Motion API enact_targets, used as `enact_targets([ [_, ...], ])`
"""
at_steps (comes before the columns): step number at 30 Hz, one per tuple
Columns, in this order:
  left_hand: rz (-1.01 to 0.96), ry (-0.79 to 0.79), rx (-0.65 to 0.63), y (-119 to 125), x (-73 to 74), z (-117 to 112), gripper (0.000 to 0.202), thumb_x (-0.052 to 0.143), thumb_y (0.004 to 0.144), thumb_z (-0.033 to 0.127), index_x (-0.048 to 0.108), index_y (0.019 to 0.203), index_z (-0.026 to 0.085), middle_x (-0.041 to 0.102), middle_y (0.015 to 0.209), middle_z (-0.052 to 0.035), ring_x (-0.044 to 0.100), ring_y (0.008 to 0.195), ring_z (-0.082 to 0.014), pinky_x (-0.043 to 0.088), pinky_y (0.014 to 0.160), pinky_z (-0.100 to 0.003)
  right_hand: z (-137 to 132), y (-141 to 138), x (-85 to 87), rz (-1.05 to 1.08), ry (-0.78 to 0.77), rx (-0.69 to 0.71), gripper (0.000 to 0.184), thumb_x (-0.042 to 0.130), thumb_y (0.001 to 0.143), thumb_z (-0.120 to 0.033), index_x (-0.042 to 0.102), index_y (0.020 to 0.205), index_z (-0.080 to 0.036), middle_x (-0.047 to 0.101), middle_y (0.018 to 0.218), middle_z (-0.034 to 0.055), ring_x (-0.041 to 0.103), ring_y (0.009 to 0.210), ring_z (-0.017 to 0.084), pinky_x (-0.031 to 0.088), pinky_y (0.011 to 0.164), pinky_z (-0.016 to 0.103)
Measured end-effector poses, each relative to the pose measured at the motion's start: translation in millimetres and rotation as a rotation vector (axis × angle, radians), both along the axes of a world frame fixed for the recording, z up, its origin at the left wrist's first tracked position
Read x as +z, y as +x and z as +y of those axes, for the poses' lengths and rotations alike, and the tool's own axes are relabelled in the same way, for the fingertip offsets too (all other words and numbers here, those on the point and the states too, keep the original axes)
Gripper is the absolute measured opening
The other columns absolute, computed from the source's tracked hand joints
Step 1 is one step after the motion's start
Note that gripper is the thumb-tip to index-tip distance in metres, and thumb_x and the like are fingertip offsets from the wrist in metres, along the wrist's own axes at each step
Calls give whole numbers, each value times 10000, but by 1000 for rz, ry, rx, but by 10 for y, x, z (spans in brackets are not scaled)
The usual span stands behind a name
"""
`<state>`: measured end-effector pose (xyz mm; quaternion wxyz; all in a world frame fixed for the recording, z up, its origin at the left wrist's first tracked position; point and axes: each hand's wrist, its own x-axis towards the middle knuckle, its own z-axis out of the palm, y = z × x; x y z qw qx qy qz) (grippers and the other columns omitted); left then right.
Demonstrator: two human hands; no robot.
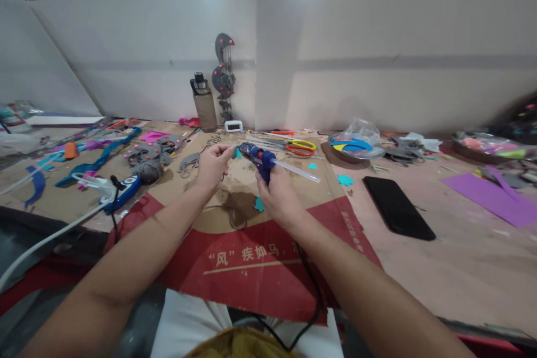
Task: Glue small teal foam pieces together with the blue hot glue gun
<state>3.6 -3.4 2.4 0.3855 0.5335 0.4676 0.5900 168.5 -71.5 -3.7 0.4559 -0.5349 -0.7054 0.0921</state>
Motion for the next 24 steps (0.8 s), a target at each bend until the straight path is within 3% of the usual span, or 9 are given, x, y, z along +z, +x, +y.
enact_targets([
  [24,-20,-9,-6,-2,4,4,259,638,743,407,618,807,157,558,605,45,371,337,-29,244,327,-181,5,9,-19,-16,2,3,368,461,864,-340,545,1164,-144,651,1022,176,620,926,319,489,825,487],
])
